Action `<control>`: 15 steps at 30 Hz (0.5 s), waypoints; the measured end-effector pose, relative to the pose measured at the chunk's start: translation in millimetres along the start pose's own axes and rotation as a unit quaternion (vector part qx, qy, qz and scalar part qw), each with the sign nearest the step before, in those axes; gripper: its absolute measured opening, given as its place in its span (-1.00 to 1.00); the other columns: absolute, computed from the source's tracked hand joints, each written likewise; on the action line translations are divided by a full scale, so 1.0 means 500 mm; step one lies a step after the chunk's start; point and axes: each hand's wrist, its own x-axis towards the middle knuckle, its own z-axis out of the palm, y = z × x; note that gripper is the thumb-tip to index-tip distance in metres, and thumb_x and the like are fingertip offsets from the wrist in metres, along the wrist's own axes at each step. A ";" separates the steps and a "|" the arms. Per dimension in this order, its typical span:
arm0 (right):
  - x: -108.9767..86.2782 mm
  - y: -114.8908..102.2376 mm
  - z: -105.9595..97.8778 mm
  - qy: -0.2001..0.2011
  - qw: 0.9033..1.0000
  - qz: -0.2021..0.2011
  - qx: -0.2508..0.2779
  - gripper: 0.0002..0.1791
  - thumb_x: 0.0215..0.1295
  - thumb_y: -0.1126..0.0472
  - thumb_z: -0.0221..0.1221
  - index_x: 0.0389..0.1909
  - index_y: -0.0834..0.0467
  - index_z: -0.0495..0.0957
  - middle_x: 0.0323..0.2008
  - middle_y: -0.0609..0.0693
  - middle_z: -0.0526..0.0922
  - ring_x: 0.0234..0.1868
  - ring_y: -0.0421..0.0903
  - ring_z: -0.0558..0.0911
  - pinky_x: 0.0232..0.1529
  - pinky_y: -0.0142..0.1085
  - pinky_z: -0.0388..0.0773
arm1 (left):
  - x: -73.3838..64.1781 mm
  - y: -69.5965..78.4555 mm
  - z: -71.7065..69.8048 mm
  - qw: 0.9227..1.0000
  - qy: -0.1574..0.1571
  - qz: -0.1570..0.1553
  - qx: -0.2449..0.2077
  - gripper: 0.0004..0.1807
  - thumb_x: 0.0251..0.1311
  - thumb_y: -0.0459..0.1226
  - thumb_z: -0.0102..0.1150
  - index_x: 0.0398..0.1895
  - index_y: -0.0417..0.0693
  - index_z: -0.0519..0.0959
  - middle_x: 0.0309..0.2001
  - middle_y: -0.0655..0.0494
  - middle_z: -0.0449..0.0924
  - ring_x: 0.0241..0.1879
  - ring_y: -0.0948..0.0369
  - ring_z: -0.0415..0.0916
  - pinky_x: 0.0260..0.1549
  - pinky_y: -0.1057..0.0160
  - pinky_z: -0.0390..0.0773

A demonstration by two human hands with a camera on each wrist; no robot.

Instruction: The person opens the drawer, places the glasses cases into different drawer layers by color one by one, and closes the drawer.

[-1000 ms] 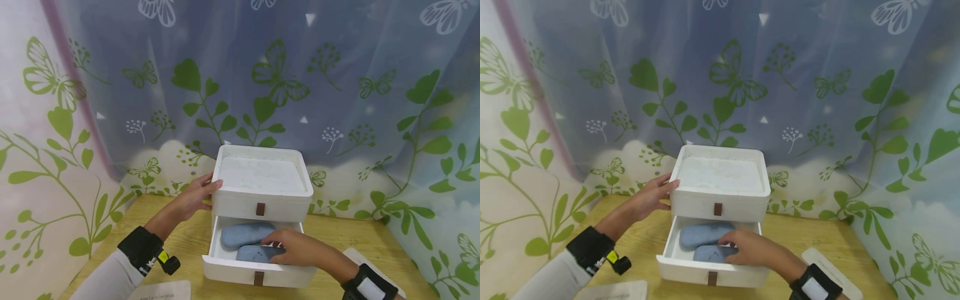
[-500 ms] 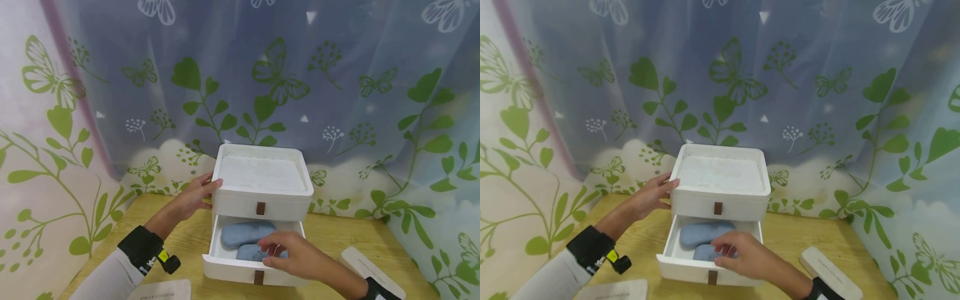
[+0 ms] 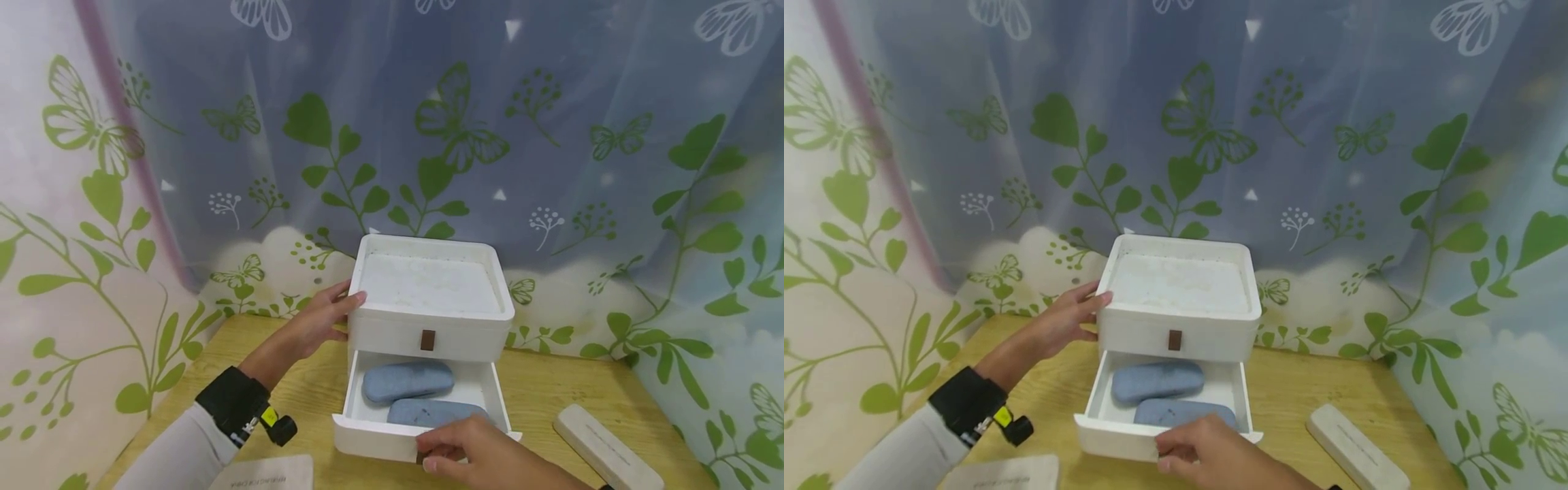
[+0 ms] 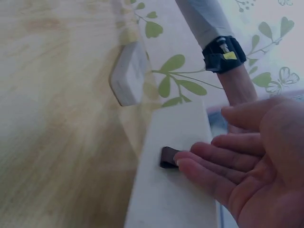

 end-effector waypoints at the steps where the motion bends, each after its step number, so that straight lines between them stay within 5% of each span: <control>1: 0.000 0.002 0.004 -0.002 1.000 0.013 0.003 -0.59 0.54 0.04 0.18 0.16 0.25 0.69 0.03 0.08 0.80 -0.01 -0.43 0.68 -0.07 -0.51 0.63 | 0.000 0.000 0.000 1.000 0.000 0.000 0.000 -0.20 0.53 0.08 0.07 0.69 0.19 0.01 0.54 -0.14 0.29 0.40 -0.18 0.43 0.30 -0.33 0.49; 8: -0.003 0.034 0.038 0.009 0.996 0.080 -0.028 -0.66 0.53 -0.02 0.17 -0.24 0.13 0.77 -0.43 -0.21 0.74 -0.41 -0.44 0.55 -0.36 -0.46 0.52 | -0.001 -0.002 0.000 1.000 0.001 0.000 0.005 -0.21 0.54 0.09 0.05 0.69 0.21 0.01 0.53 -0.13 0.30 0.38 -0.17 0.44 0.30 -0.32 0.49; 15: -0.003 0.064 0.056 0.002 0.991 0.128 0.036 -0.63 0.51 -0.06 0.18 -0.36 0.14 0.70 -0.60 -0.19 0.51 -0.55 -0.33 0.48 -0.54 -0.45 0.37 | -0.003 -0.001 -0.002 1.000 -0.006 0.006 0.005 -0.21 0.53 0.10 0.05 0.69 0.20 0.01 0.52 -0.13 0.31 0.38 -0.17 0.45 0.30 -0.34 0.48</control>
